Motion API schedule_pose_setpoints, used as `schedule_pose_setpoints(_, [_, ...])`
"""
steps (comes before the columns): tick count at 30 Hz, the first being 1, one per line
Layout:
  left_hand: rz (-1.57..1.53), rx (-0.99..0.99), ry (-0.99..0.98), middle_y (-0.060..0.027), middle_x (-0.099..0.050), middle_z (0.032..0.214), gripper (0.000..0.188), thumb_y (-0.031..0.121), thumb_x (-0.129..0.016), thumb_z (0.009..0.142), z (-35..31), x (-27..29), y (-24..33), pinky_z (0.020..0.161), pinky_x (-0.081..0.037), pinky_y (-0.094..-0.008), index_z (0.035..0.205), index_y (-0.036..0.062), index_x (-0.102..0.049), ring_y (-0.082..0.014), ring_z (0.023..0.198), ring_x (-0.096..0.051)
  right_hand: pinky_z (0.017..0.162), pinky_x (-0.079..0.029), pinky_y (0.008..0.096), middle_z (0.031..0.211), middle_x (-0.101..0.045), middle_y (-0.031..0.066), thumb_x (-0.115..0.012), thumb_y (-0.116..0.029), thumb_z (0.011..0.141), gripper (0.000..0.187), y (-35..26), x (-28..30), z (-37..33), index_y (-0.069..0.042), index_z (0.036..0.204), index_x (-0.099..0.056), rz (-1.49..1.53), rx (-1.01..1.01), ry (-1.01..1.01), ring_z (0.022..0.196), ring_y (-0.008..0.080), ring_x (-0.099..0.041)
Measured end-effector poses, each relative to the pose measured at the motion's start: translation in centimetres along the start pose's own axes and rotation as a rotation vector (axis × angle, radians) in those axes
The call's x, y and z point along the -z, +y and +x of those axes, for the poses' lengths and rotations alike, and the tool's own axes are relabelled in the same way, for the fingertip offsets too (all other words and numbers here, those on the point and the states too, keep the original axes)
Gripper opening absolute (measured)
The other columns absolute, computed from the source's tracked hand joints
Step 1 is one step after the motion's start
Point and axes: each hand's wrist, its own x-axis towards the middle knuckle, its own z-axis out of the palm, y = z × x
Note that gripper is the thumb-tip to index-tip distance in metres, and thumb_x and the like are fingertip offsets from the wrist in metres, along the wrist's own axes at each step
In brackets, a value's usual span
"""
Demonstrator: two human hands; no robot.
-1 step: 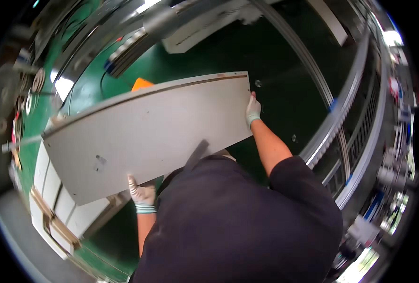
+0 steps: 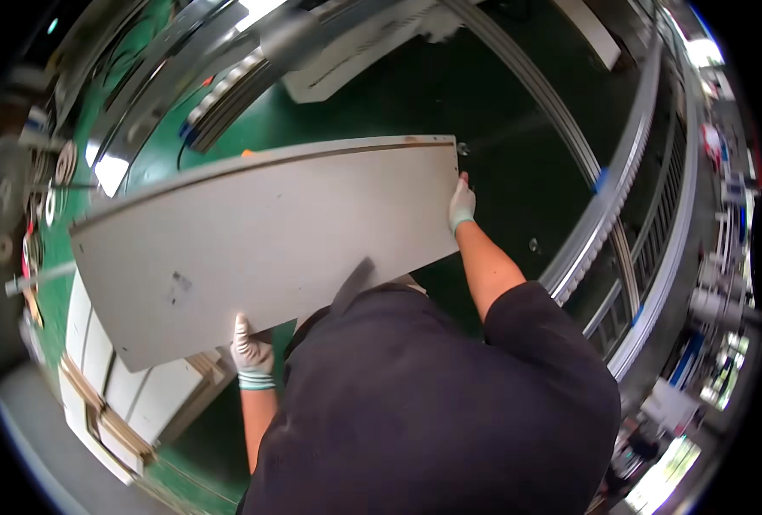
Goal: The person measures a wooden board with a thickness gauge, then repeatedly picks up various white wooden boards from a stack and feeds them one at a time into an edge-banding machine, walking back and forth between the stack and the machine.
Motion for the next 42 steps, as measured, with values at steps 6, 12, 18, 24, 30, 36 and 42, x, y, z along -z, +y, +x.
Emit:
schedule_pose_setpoints(6, [0.847, -0.321, -0.431, -0.0075, -0.065, 0.114, 0.031, 0.016, -0.060, 0.097, 3.4, -16.5, 5.4, 0.091, -0.049, -0.0330, 0.120, -0.0037, -0.061, -0.0179, 0.102, -0.062, 0.097, -0.045, 0.0414, 0.124, -0.062, 0.0147, -0.043, -0.058, 0.093, 0.068, 8.8, 3.6, -2.0, -0.003, 0.131, -0.056, 0.611, -0.355, 0.167, 0.111, 0.0305, -0.059])
schedule_pose_setpoints(12, [0.641, -0.104, -0.459, -0.0037, -0.066, 0.109, 0.032, 0.018, -0.069, 0.091, 12.0, -18.2, 5.3, 0.090, -0.049, -0.0325, 0.118, 0.0013, -0.062, -0.0157, 0.100, -0.062, 0.104, -0.043, 0.0488, 0.145, -0.046, 0.0152, -0.027, -0.057, 0.099, 0.072, 15.2, 4.6, -9.7, -0.005, 0.144, -0.043, 1.079, -0.244, -0.076, 0.126, 0.0346, -0.050])
schedule_pose_setpoints(18, [0.307, 0.068, -0.297, 0.0003, -0.065, 0.104, 0.028, 0.019, -0.072, 0.088, 22.7, -12.7, 4.5, 0.089, -0.051, -0.0354, 0.112, 0.0104, -0.062, -0.0159, 0.096, -0.063, 0.114, -0.030, 0.0423, 0.152, -0.037, 0.0099, -0.030, -0.062, 0.096, 0.076, 13.5, 2.5, -14.6, -0.006, 0.147, -0.038, 0.959, -0.315, 0.165, 0.137, 0.0290, -0.039])
schedule_pose_setpoints(24, [0.177, 0.154, -0.332, -0.0044, -0.065, 0.113, 0.032, 0.020, -0.068, 0.091, 27.5, -13.6, 6.6, 0.098, -0.049, -0.0426, 0.119, 0.0086, -0.058, -0.0217, 0.107, -0.062, 0.100, -0.043, 0.0461, 0.134, -0.055, 0.0111, -0.032, -0.053, 0.100, 0.061, 12.8, 0.9, -17.4, -0.007, 0.136, -0.051, 1.231, -0.327, -0.173, 0.118, 0.0312, -0.053])
schedule_pose_setpoints(30, [0.797, -0.149, -0.230, -0.0121, -0.067, 0.111, 0.044, 0.045, -0.057, 0.097, 32.8, -14.6, 11.0, 0.086, -0.049, -0.0375, 0.109, 0.0035, -0.065, -0.0209, 0.098, -0.063, 0.096, -0.049, 0.0503, 0.123, -0.062, 0.0137, -0.058, -0.041, 0.096, 0.050, 9.5, 4.4, -18.7, -0.003, 0.128, -0.054, 0.799, -0.252, -0.058, 0.111, 0.0328, -0.060])
schedule_pose_setpoints(36, [1.227, -0.802, -0.016, -0.0216, -0.068, 0.102, 0.041, 0.037, -0.057, 0.096, 32.4, -17.8, 18.9, 0.084, -0.049, -0.0387, 0.104, -0.0016, -0.067, -0.0333, 0.097, -0.064, 0.083, -0.055, 0.0445, 0.109, -0.061, 0.0148, -0.063, -0.037, 0.094, 0.047, 0.7, 6.8, -22.3, 0.002, 0.118, -0.054, 0.726, -0.200, 0.120, 0.094, 0.0295, -0.063])
schedule_pose_setpoints(42, [0.879, -0.301, -0.169, -0.0165, -0.069, 0.108, 0.055, 0.041, -0.049, 0.100, 39.6, -19.9, 19.3, 0.088, -0.047, -0.0355, 0.114, -0.0100, -0.063, -0.0244, 0.098, -0.062, 0.098, -0.047, 0.0477, 0.127, -0.058, 0.0143, -0.063, -0.045, 0.093, 0.061, -2.8, 5.4, -20.3, -0.001, 0.132, -0.051, 0.676, -0.295, 0.132, 0.113, 0.0317, -0.058])
